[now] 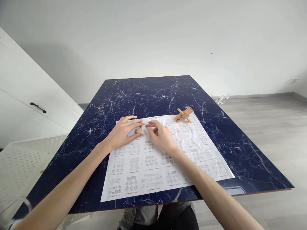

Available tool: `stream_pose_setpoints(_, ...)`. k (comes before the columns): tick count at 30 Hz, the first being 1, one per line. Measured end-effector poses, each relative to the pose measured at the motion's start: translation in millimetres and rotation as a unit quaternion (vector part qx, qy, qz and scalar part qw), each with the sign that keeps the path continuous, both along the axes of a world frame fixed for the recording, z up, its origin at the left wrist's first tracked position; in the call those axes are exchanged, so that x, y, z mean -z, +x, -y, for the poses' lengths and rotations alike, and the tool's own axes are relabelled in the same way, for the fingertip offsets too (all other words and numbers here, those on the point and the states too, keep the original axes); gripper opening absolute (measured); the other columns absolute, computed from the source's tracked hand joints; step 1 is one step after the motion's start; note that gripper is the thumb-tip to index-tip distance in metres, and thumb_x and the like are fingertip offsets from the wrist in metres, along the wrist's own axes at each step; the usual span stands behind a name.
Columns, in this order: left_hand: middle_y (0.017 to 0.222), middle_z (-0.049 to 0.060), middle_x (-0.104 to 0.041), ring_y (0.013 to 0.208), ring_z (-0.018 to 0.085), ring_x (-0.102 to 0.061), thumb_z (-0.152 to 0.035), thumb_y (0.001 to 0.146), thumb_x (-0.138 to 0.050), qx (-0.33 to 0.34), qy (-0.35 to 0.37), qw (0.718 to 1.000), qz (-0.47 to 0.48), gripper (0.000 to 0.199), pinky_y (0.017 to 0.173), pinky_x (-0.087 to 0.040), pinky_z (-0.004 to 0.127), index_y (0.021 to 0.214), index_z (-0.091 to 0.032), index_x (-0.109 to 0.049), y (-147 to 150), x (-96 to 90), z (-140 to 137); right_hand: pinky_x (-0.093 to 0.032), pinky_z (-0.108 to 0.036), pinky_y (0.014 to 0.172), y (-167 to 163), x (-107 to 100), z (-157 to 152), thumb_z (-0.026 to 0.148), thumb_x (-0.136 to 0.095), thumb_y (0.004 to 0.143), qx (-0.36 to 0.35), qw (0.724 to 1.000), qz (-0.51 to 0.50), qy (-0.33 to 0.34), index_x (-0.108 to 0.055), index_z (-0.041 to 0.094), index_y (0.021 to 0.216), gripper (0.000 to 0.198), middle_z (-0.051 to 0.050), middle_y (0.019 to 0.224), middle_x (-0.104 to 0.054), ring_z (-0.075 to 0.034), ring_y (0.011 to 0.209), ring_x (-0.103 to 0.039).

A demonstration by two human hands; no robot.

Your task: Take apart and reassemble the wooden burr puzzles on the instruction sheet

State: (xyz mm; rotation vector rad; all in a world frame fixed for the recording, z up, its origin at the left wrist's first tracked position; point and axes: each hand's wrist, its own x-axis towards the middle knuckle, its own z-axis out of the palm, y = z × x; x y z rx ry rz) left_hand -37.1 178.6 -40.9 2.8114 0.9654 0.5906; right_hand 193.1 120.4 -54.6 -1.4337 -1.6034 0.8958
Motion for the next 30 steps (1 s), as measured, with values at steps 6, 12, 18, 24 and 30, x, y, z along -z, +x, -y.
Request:
stream_pose_setpoints(6, 0.138, 0.010, -0.073, 0.130, 0.035, -0.059, -0.051, 0.100, -0.072, -0.079, 0.031, 0.996, 0.038, 0.038, 0.110, -0.046, 0.055, 0.129, -0.026, -0.075, 1.0, 7.1, -6.9, -0.057, -0.039, 0.077, -0.4, 0.8, 0.0, 0.032, -0.057, 0.101, -0.006, 1.000, 0.007, 0.008, -0.063, 0.027, 0.123, 0.023, -0.007, 0.125, -0.081, -0.020, 0.079, -0.075)
stream_pose_setpoints(12, 0.133, 0.010, -0.069, 0.119, 0.033, -0.064, -0.047, 0.101, -0.070, -0.136, 0.023, 0.989, 0.045, 0.031, 0.105, -0.049, 0.052, 0.123, -0.026, -0.074, -0.3, 12.4, -7.2, -0.056, -0.038, 0.077, -0.1, 1.5, -0.2, 0.030, -0.057, 0.100, -0.003, 1.000, 0.010, 0.012, -0.064, 0.026, 0.121, 0.022, -0.006, 0.122, -0.082, -0.020, 0.077, -0.074)
stream_pose_setpoints(18, 0.124, 0.010, -0.068, 0.113, 0.033, -0.064, -0.049, 0.098, -0.073, -0.160, 0.028, 0.984, 0.067, 0.031, 0.100, -0.053, 0.051, 0.116, -0.025, -0.073, -1.1, 11.6, -7.0, -0.056, -0.038, 0.076, -0.1, -0.7, -0.2, 0.030, -0.056, 0.100, -0.008, 1.000, 0.008, 0.005, -0.063, 0.026, 0.120, 0.022, -0.007, 0.122, -0.082, -0.021, 0.079, -0.074)
stream_pose_setpoints(24, 0.120, 0.011, -0.068, 0.111, 0.033, -0.066, -0.046, 0.099, -0.071, -0.181, 0.043, 0.980, 0.064, 0.026, 0.097, -0.053, 0.051, 0.113, -0.024, -0.072, -1.7, 12.5, -6.8, -0.056, -0.037, 0.073, 1.2, -3.8, -0.2, 0.031, -0.053, 0.101, -0.008, 1.000, 0.012, 0.020, -0.061, 0.025, 0.119, 0.020, -0.007, 0.118, -0.082, -0.020, 0.076, -0.074)
stream_pose_setpoints(30, 0.113, 0.010, -0.065, 0.104, 0.032, -0.066, -0.033, 0.091, -0.074, -0.214, 0.047, 0.973, 0.071, 0.016, 0.093, -0.053, 0.051, 0.102, -0.023, -0.068, -1.4, 14.4, -4.7, -0.055, -0.035, 0.066, 10.5, -1.1, -2.9, 0.029, -0.052, 0.103, 0.063, 0.992, 0.023, 0.110, -0.059, 0.025, 0.116, 0.015, -0.008, 0.113, -0.079, -0.020, 0.076, -0.071)
